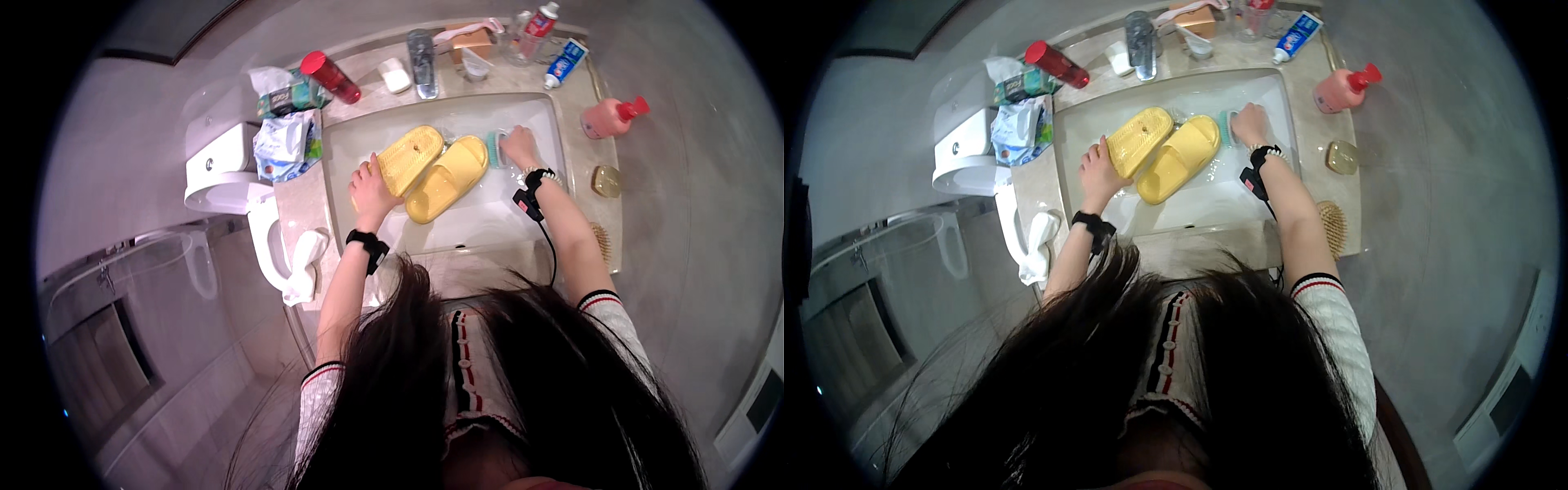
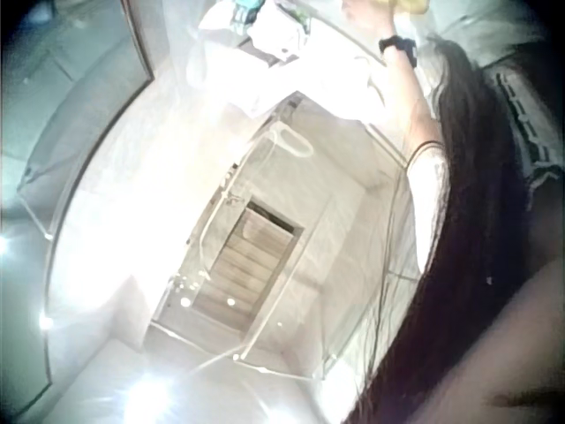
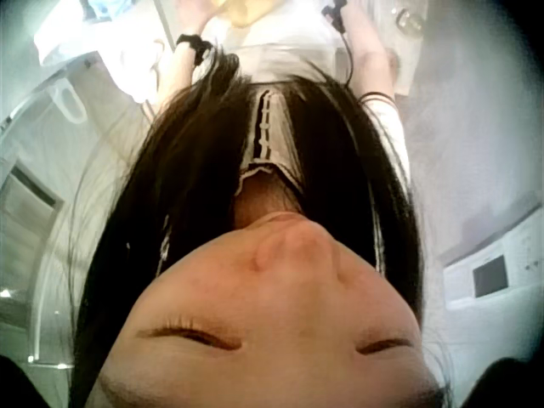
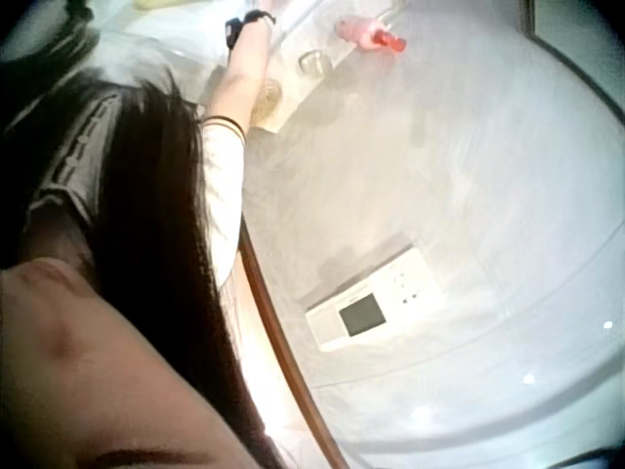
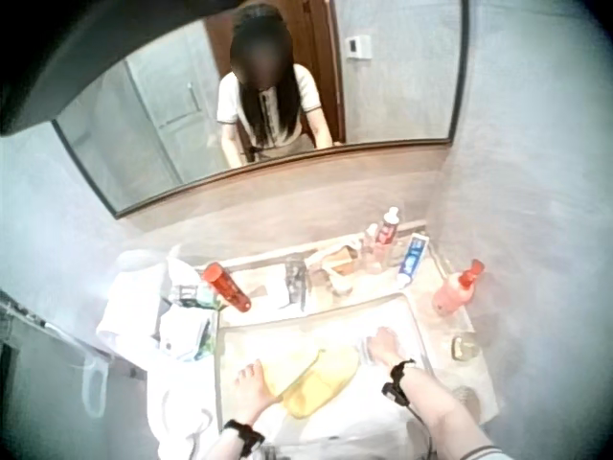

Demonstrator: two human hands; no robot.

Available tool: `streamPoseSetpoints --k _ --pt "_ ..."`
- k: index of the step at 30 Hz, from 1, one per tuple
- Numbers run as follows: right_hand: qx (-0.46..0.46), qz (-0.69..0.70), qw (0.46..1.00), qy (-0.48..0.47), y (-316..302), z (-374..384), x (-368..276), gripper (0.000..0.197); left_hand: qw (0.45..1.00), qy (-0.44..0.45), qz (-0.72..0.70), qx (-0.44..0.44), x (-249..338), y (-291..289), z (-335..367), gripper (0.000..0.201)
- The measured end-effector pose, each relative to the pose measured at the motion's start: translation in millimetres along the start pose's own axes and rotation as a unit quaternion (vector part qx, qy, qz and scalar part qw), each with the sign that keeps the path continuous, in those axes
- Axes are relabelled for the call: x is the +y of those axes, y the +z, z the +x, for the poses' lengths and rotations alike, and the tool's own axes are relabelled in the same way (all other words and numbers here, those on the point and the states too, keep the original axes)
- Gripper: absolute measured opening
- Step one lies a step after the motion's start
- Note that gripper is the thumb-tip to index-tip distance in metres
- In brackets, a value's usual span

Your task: The person washes a pair of yellow slippers in a bathroom sink using a brush and running water. They scrub the soles and tops of the slippers thoroughly, rinsing them under the faucet.

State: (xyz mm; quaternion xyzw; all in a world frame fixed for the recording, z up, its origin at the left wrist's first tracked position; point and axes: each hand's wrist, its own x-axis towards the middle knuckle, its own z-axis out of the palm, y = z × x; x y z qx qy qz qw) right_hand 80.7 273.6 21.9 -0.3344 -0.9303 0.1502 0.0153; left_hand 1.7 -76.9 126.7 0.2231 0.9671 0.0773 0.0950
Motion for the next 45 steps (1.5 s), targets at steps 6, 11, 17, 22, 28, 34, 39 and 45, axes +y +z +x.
streamPoseSetpoints --k 6,11,17,22,28,34,39,45 --pt "-0.169 0.122 0.971 0.12 26.2 -0.1 11.8 0.039 0.997 -0.056 0.038 -0.024 -12.0 32.5 19.5 0.111" --pt "0.025 0.241 0.97 -0.002 -9.4 4.3 -34.4 0.053 0.994 -0.076 0.055 -0.049 -11.1 42.5 22.2 0.109" --pt "-0.099 0.019 0.97 -0.221 -35.2 -9.9 -111.3 0.034 0.986 -0.053 0.143 -0.061 -6.5 47.2 18.1 0.112" --pt "-0.214 -0.092 0.935 -0.266 5.8 -8.2 -118.1 0.033 0.988 -0.088 0.074 -0.106 -16.0 50.3 8.7 0.116" --pt "-0.175 0.009 0.975 -0.137 -0.8 -28.7 -130.3 0.036 0.966 -0.108 0.13 -0.197 -4.9 48.6 9.5 0.128" --pt "-0.101 0.119 0.962 -0.224 8.6 -37.2 -172.5 0.033 0.955 -0.116 0.181 -0.205 9.2 56.6 14.8 0.123" --pt "-0.17 0.077 0.949 -0.252 20.3 -64.4 -199.6 0.029 0.954 -0.129 0.204 -0.177 6.2 73.1 13.3 0.122" --pt "-0.187 0.072 0.935 -0.293 14.5 -71.2 -200.4 0.026 0.955 -0.105 0.217 -0.171 8.7 74.8 9.5 0.121"
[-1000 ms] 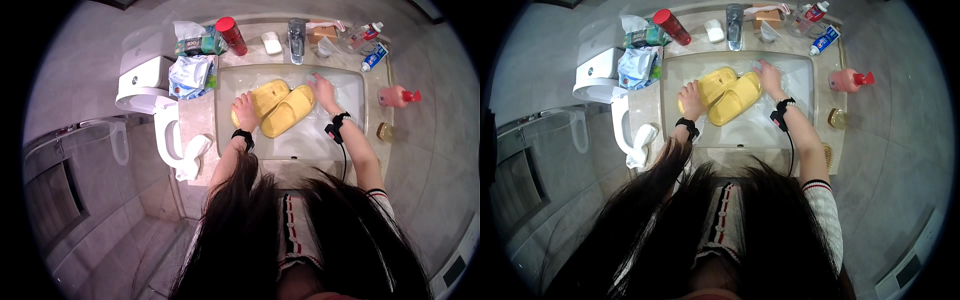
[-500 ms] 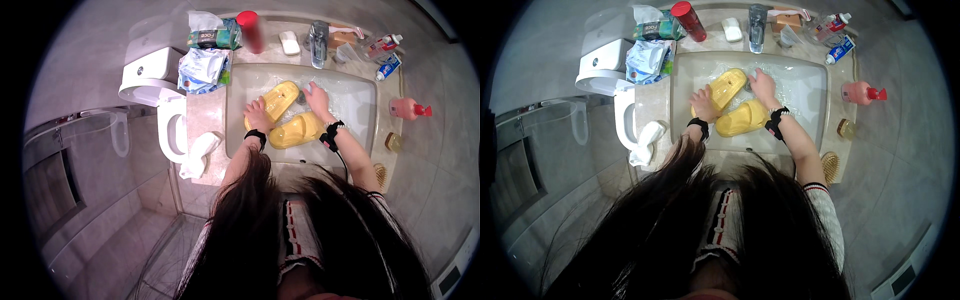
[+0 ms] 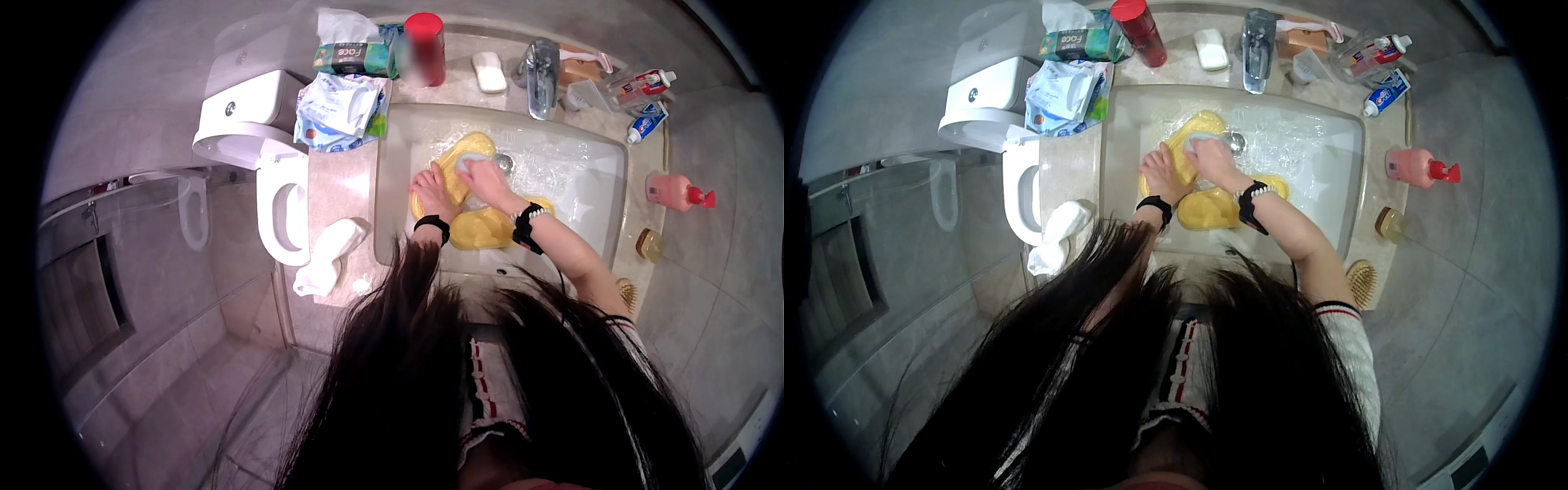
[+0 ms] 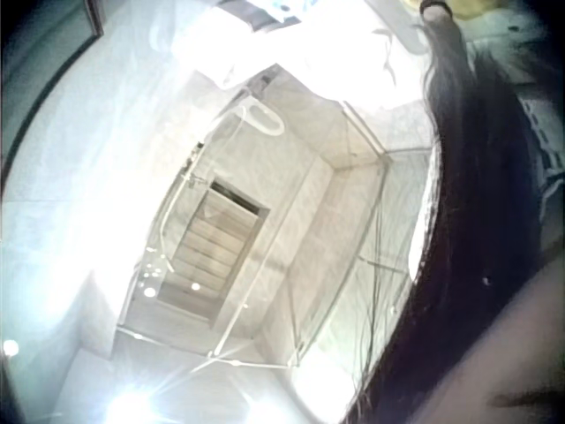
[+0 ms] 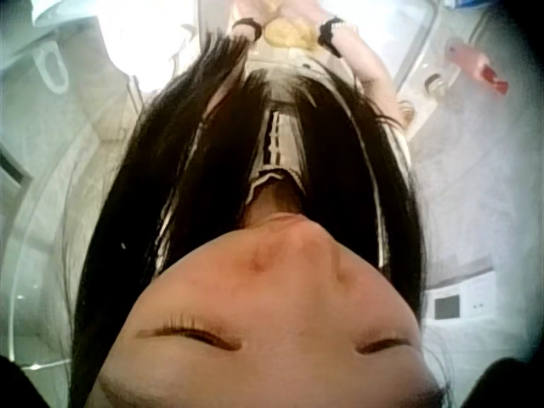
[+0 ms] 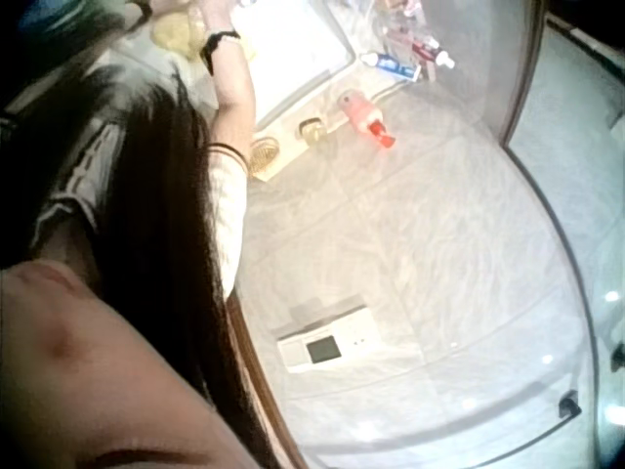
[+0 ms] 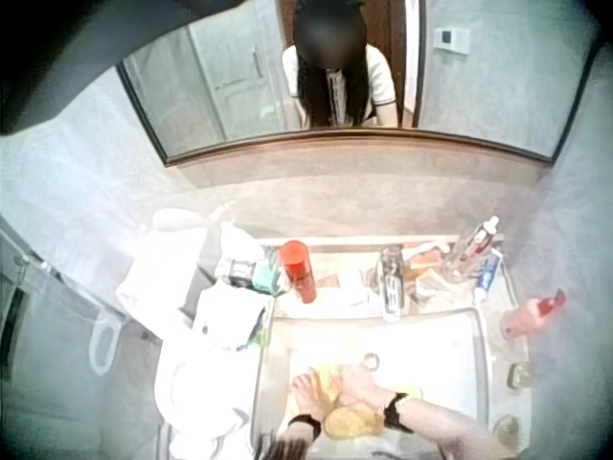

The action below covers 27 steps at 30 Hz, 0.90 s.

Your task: The person washes a pair of yellow slippers in a bathroom sink using a brush and running water. They scrub the soles and tops of the slippers thoroughly, rinsing them under the faucet.

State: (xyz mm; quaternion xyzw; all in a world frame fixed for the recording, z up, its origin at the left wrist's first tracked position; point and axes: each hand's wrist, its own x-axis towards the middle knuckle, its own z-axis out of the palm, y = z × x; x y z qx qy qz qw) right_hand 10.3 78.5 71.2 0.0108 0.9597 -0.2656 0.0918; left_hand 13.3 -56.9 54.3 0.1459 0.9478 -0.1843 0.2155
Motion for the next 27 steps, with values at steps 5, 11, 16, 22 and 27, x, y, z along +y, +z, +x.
streamPoseSetpoints --k 5,11,16,22,27 --pt "0.04 -0.008 0.999 0.02 23.4 12.4 13.1 0.026 0.999 -0.008 0.049 0.009 6.2 2.7 1.0 0.12" --pt "0.003 -0.159 0.976 -0.15 36.9 1.0 24.5 0.016 0.996 0.015 0.091 0.01 8.5 8.1 -2.9 0.12" --pt "0.022 -0.164 0.979 -0.118 31.2 -4.0 17.0 0.017 0.994 0.006 0.107 -0.024 6.6 3.5 6.8 0.123" --pt "-0.021 -0.189 0.975 -0.119 17.3 9.4 27.9 0.015 0.993 0.011 0.113 -0.015 8.7 1.5 6.5 0.122" --pt "-0.009 -0.119 0.988 -0.1 27.4 -9.0 1.5 0.019 0.993 -0.005 0.121 -0.001 10.3 2.5 8.0 0.121"
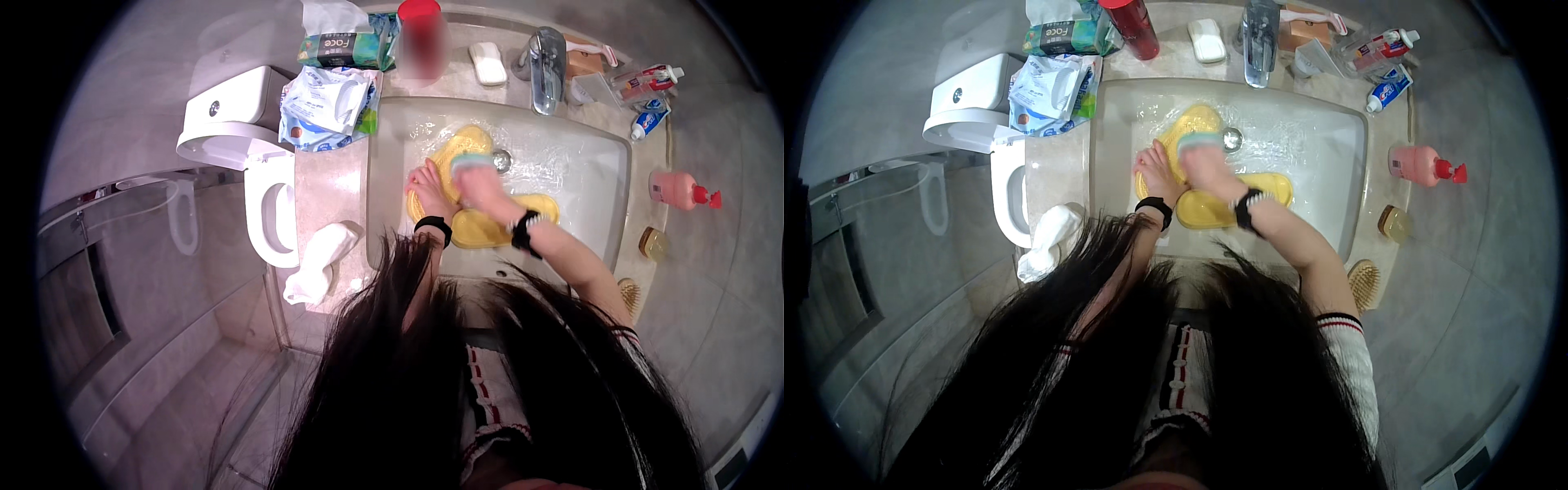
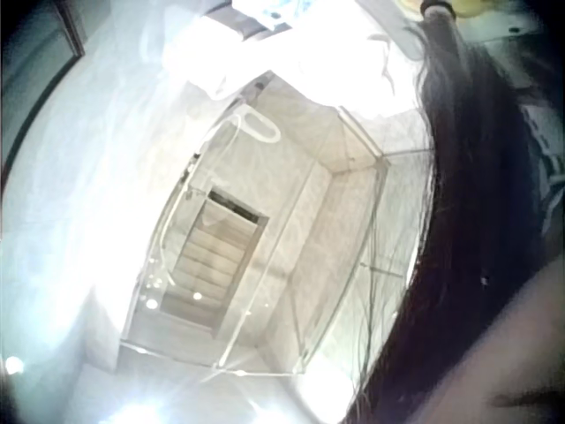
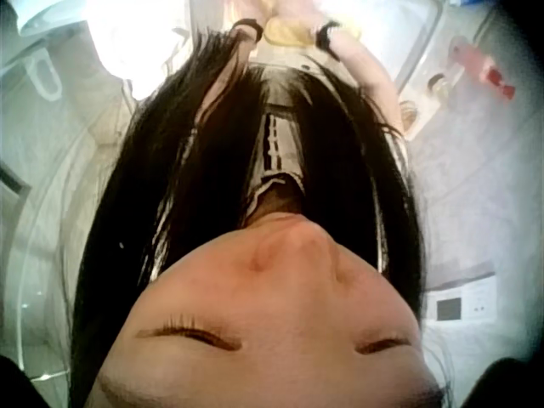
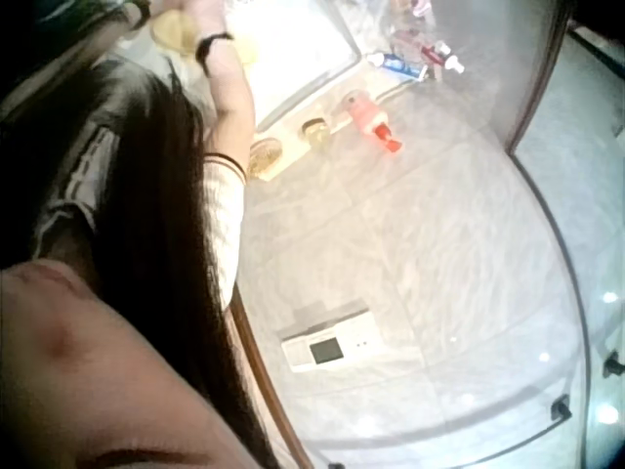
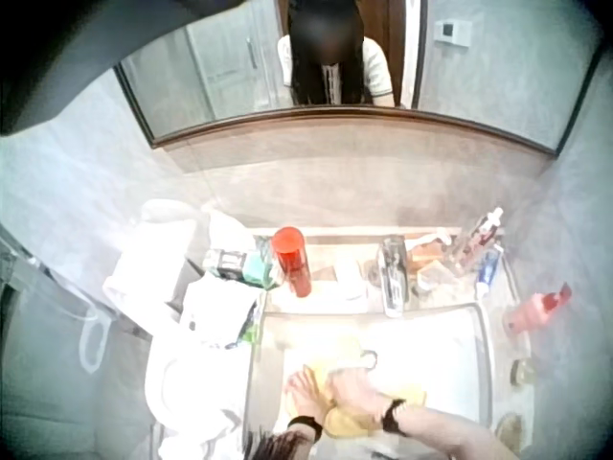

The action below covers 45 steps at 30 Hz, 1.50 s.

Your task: The person washes a pair of yellow slippers in a bathroom sink using a brush and running water. They scrub the soles and tops of the slippers thoroughly, rinsing them under the faucet.

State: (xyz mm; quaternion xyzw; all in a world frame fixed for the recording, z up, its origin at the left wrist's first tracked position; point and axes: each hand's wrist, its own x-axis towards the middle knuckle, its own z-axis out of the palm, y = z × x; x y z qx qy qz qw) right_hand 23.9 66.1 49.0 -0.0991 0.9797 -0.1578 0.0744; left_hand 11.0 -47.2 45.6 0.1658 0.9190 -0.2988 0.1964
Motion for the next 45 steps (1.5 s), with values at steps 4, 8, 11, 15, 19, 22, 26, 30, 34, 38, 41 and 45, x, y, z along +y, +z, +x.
streamPoseSetpoints --k 4,8,11,15,19,22,26,30,34,38,41,45 --pt "-0.055 -0.023 0.998 -0.009 0.8 8.7 10.1 0.02 1.0 0.006 0.003 -0.009 1.8 2.2 1.2 0.122" --pt "0.047 0.003 0.997 0.065 -18.0 34.3 35.4 0.022 1.0 0.007 -0.009 -0.008 -2.3 -2.1 -4.8 0.121" --pt "-0.044 -0.039 0.998 -0.018 -1.2 3.0 -3.1 0.014 1.0 -0.007 0.015 -0.01 0.7 1.8 3.3 0.121" --pt "-0.054 -0.036 0.997 -0.039 3.5 14.9 17.3 0.022 1.0 0.023 -0.004 -0.015 0.8 0.1 -2.0 0.121" --pt "-0.012 -0.02 1.0 0.015 -16.5 27.0 31.9 0.016 0.999 0.02 -0.005 -0.025 -5.5 -3.1 -4.3 0.121" --pt "-0.05 -0.013 0.997 -0.066 -10.3 -5.4 11.8 0.016 1.0 0.012 -0.01 -0.022 -0.6 1.0 -2.9 0.122" --pt "-0.065 -0.016 0.997 -0.035 -14.2 3.1 25.3 0.016 1.0 0.014 0.006 -0.015 -0.5 -2.9 -0.4 0.123" --pt "-0.003 -0.022 0.999 0.035 -17.2 18.4 31.9 0.014 0.999 0.016 -0.009 -0.027 0.3 -0.8 -3.5 0.12" --pt "-0.065 -0.049 0.994 -0.079 -4.0 1.0 6.1 0.014 1.0 -0.009 -0.003 0.005 11.0 11.4 3.5 0.119" --pt "-0.068 -0.082 0.994 -0.01 -29.7 25.4 32.9 0.013 1.0 0.001 -0.017 -0.003 0.2 0.4 -2.2 0.119" --pt "-0.03 -0.062 0.998 0.009 -17.9 23.9 39.5 0.013 1.0 0.013 -0.012 -0.01 -2.6 -5.8 -2.7 0.118" --pt "-0.08 -0.045 0.993 -0.073 -7.3 3.2 14.1 0.018 1.0 0.007 -0.005 -0.006 3.7 3.0 2.2 0.12"
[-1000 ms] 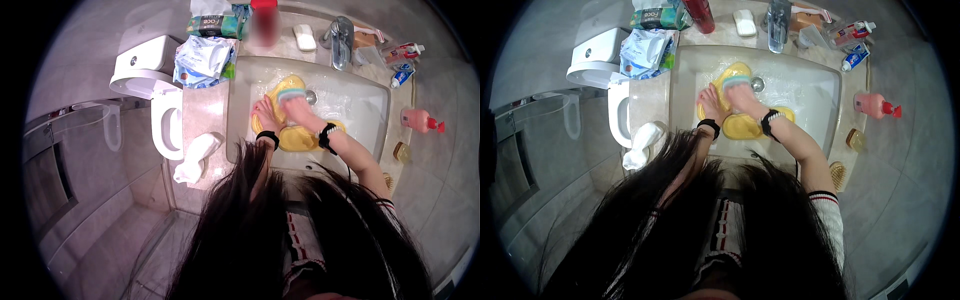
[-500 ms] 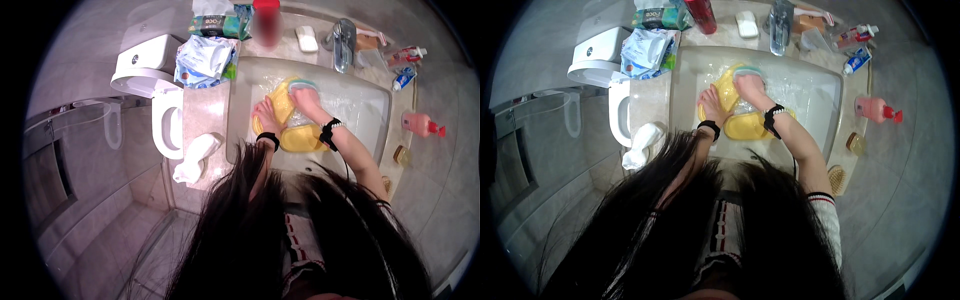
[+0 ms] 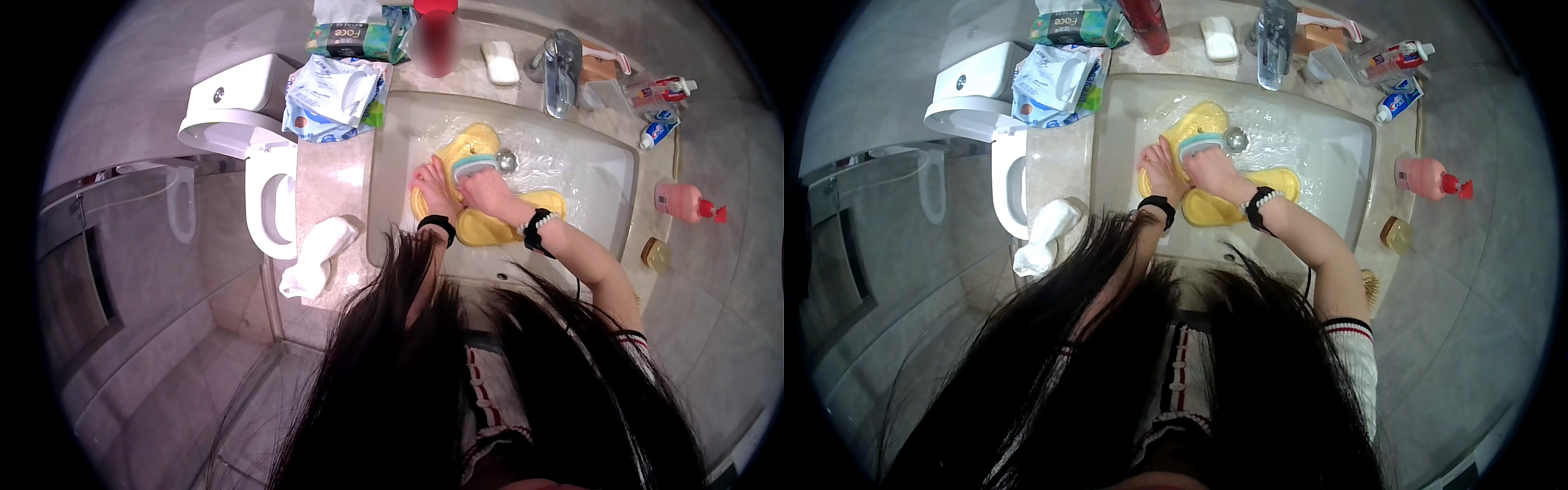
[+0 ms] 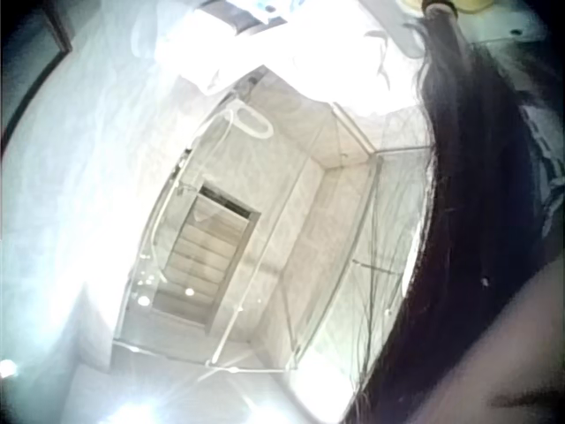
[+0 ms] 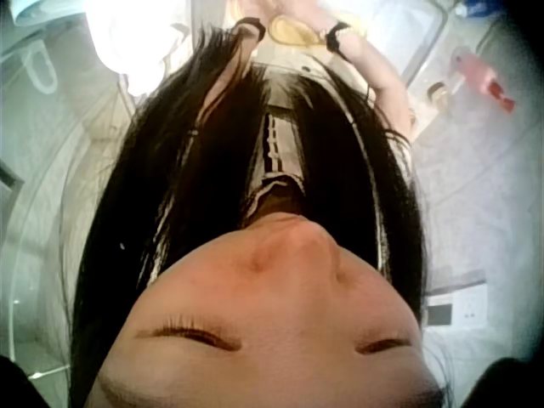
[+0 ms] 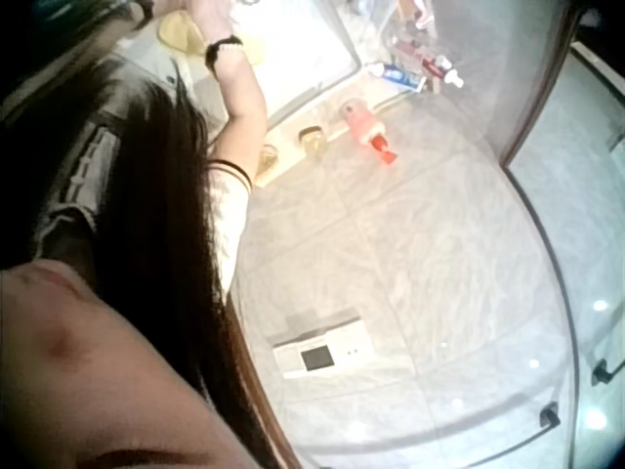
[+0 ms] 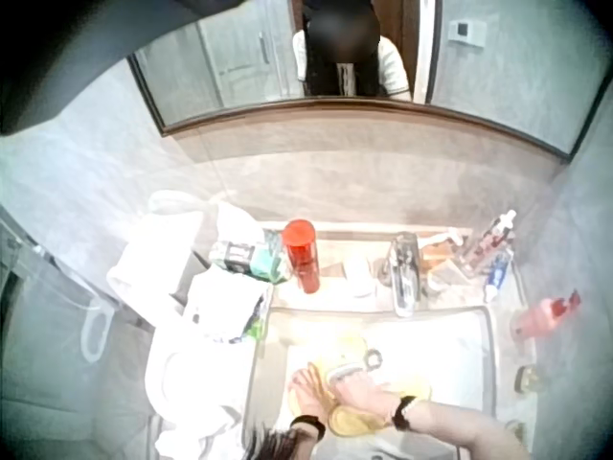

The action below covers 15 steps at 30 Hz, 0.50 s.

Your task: The person washes a pair of yellow slippers in a bathroom sink using a brush and running water. They scrub the soles and tops of the slippers thoroughly, rinsing them under the faucet.

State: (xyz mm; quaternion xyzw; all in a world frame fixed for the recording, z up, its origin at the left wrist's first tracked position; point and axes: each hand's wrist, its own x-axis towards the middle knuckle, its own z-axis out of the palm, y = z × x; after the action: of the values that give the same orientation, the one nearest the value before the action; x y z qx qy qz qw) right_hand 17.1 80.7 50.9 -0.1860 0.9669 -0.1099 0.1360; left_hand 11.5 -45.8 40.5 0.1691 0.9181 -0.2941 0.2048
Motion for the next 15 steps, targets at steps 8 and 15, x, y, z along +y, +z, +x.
streamPoseSetpoints --k 8,15 --pt "0.011 -0.024 0.996 0.082 -3.7 14.1 17.8 0.018 0.999 0.015 -0.016 -0.042 -6.3 -13.7 -2.0 0.123" --pt "0.018 -0.04 0.998 0.043 -7.3 11.9 24.7 0.019 0.999 0.005 -0.029 -0.015 -2.5 -5.9 0.0 0.124"
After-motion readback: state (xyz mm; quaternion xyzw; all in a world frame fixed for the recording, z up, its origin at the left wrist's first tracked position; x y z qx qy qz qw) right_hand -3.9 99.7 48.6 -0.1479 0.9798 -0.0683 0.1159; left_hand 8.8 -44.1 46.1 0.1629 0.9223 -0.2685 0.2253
